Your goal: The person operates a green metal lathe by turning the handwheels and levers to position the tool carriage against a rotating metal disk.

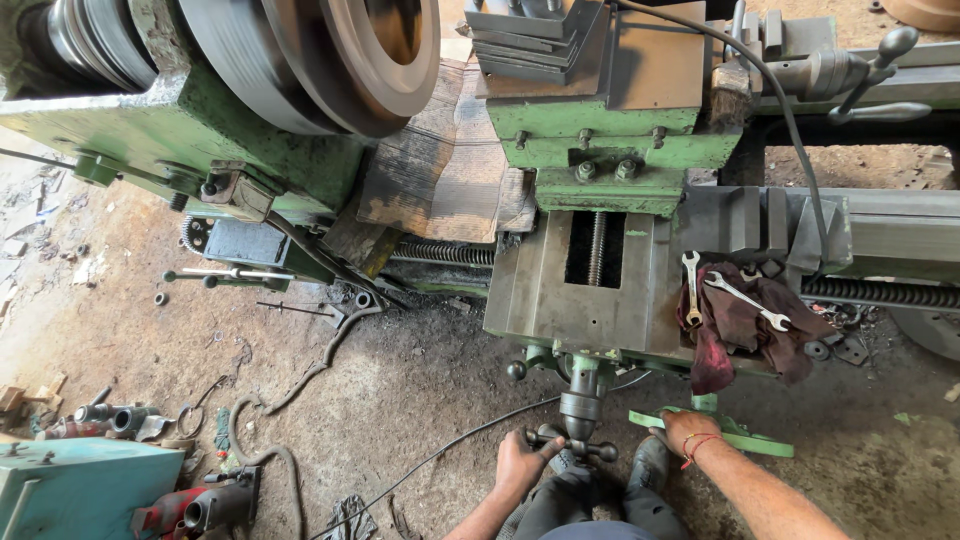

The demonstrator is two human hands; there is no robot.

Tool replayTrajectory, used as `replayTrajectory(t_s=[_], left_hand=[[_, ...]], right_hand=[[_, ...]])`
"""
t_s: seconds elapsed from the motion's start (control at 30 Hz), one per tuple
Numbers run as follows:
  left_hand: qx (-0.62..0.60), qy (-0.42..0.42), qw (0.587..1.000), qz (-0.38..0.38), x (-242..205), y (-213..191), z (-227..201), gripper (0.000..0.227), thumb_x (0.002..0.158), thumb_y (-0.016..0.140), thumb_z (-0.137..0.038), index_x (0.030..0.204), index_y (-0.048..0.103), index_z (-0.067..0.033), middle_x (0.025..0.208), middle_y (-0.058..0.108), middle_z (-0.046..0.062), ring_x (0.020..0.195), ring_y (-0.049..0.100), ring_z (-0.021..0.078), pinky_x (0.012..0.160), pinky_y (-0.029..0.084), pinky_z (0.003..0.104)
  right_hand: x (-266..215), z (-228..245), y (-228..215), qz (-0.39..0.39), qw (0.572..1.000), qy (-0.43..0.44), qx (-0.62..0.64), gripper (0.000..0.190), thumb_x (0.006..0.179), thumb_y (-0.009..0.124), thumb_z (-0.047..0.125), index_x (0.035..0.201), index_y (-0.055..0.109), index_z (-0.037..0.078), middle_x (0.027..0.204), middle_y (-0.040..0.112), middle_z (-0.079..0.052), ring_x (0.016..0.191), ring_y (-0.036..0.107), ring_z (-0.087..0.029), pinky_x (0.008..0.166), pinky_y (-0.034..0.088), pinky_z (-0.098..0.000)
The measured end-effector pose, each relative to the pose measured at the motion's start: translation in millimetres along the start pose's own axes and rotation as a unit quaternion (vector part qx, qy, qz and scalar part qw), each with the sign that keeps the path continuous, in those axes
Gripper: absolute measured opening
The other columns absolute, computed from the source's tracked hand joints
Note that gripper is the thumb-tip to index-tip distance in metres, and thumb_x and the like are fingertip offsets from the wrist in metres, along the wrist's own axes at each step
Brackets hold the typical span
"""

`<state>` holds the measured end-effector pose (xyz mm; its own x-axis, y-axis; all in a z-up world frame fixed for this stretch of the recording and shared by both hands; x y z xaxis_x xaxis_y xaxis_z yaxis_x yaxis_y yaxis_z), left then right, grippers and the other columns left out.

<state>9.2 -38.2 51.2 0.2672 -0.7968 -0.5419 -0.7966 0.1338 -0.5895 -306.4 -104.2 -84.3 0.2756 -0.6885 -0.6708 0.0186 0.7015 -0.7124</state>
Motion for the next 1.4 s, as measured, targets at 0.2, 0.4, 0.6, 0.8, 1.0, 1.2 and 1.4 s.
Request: replayTrajectory(t_s=[0.2,0.4,0.6,0.8,1.0,1.2,1.4], left_hand=[[0.028,-0.027,0.999,0.012,-6.9,-1.9,-7.5,0.054,0.075,0.089,-0.047,0.088,0.069,0.0019,0.074,0.073,0.015,0.07,0.071,0.0235,0.067,0.056,0.041],[-0.05,-0.072,0.993,0.085,1.3,5.0,6.1,0.041,0.086,0.079,-0.039,0.084,0.067,-0.0002,0.066,0.066,0.009,0.059,0.063,0.0199,0.059,0.054,0.042],[-0.399,-0.287,0.795,0.354,17.5,31.3,39.6,0.063,0.099,0.046,-0.053,0.097,0.069,0.0045,0.057,0.044,-0.001,0.047,0.046,0.011,0.046,0.044,0.028],[-0.487,-0.299,0.533,0.624,23.3,49.0,37.9,0.056,0.106,0.047,-0.043,0.137,0.066,-0.0004,0.081,0.068,0.013,0.044,0.045,0.0036,0.047,0.04,0.021],[-0.521,-0.326,0.514,0.598,29.8,74.2,46.3,0.035,0.103,0.059,-0.027,0.126,0.063,-0.0012,0.092,0.072,0.014,0.044,0.045,0.0021,0.041,0.04,0.016],[-0.575,-0.339,0.42,0.616,24.0,74.5,48.0,0.024,0.106,0.06,-0.027,0.098,0.058,-0.0045,0.064,0.053,-0.004,0.044,0.047,0.0043,0.043,0.041,0.019],[-0.596,-0.371,0.378,0.603,17.0,75.7,47.5,0.022,0.11,0.056,-0.025,0.094,0.056,-0.0094,0.062,0.051,-0.007,0.046,0.047,0.0038,0.047,0.039,0.02]], right_hand=[[1.3,-0.5,1.3,0.002,1.0,0.004,0.002,0.052,0.095,0.054,0.061,0.126,0.063,0.02,0.114,0.074,-0.008,0.11,0.071,-0.03,0.095,0.056,-0.0455],[1.5,-0.5,2.3,0.015,1.0,0.007,-0.005,0.052,0.096,0.054,0.061,0.127,0.063,0.019,0.114,0.074,-0.008,0.11,0.071,-0.029,0.095,0.057,-0.0455],[3.7,-1.5,4.0,0.02,1.0,0.008,-0.012,0.052,0.097,0.052,0.062,0.124,0.063,0.019,0.113,0.074,-0.009,0.109,0.071,-0.031,0.094,0.057,-0.0462],[8.1,-3.3,7.8,-0.002,1.0,-0.001,-0.025,0.048,0.097,0.052,0.058,0.121,0.063,0.018,0.113,0.074,-0.009,0.108,0.071,-0.031,0.092,0.057,-0.0467],[9.6,-7.0,11.4,0.0,1.0,0.0,-0.027,0.046,0.096,0.054,0.054,0.122,0.062,0.017,0.114,0.074,-0.01,0.109,0.071,-0.032,0.092,0.057,-0.0466],[10.1,-6.6,15.3,0.027,0.999,0.007,-0.02,0.05,0.097,0.054,0.059,0.122,0.062,0.017,0.115,0.073,-0.01,0.112,0.07,-0.032,0.095,0.056,-0.0467],[8.5,-4.6,9.9,0.021,1.0,0.001,-0.016,0.043,0.098,0.053,0.051,0.122,0.062,0.016,0.117,0.073,-0.01,0.113,0.07,-0.031,0.096,0.056,-0.0453]])
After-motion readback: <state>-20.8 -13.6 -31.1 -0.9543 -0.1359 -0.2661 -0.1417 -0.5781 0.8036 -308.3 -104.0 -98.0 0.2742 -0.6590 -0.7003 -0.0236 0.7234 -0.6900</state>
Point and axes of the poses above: each hand's wrist, its own x-axis towards the middle knuckle, its own y-axis out of the palm, z = x × y, the point moved 5 cm from there along x, towards the middle knuckle
